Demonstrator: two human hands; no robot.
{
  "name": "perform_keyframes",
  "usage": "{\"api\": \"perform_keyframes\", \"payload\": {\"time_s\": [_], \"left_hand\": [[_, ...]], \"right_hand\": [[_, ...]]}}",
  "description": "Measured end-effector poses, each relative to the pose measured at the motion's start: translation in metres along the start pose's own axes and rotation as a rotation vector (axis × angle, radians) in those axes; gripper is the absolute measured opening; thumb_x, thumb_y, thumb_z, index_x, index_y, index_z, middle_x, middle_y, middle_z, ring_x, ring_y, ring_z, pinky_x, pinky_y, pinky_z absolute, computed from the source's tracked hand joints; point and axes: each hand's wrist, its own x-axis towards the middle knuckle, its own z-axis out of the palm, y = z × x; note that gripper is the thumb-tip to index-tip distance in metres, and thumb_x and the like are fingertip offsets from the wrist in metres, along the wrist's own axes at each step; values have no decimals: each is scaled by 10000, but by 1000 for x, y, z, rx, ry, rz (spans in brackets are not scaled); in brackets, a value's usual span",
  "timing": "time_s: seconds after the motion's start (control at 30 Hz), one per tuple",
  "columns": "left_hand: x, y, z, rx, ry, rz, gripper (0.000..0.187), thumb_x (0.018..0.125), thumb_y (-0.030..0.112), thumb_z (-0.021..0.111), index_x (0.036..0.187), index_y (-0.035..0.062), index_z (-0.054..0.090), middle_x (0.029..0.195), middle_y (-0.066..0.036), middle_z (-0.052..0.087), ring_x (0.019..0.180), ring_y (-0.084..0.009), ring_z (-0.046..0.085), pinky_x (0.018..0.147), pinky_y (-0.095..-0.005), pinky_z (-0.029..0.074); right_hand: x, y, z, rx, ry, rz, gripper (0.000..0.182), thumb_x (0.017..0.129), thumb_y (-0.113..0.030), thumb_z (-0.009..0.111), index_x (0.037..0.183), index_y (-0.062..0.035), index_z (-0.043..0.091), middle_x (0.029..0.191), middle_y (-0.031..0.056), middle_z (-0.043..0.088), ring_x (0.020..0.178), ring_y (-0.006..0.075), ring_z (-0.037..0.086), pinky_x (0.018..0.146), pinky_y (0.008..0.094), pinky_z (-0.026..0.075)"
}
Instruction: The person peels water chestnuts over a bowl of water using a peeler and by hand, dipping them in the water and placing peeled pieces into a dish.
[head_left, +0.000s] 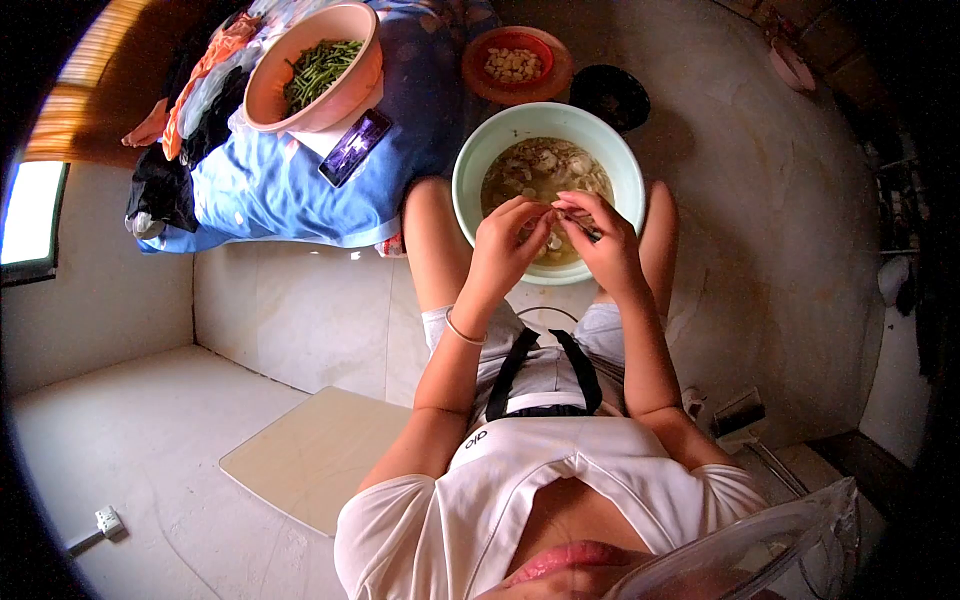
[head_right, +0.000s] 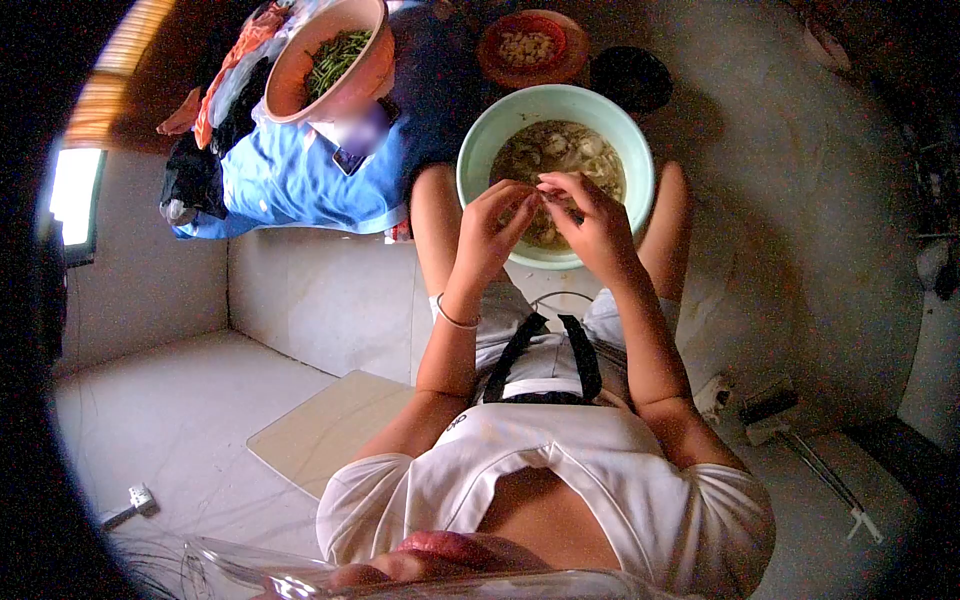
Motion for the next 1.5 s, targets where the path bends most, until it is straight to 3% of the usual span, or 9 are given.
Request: {"api": "perform_keyframes", "payload": {"time_s": [1.5], "left_hand": [[-1,2,0,42,18,58,105,788,35,579,860,-41,587,789,-125,573,702,-222,583,613,-280,464]], "right_hand": [[-1,1,-2,40,-18,12,313,788,-4,577,1093,-52,523,949,93,622,839,190,626,721,281,485]]}}
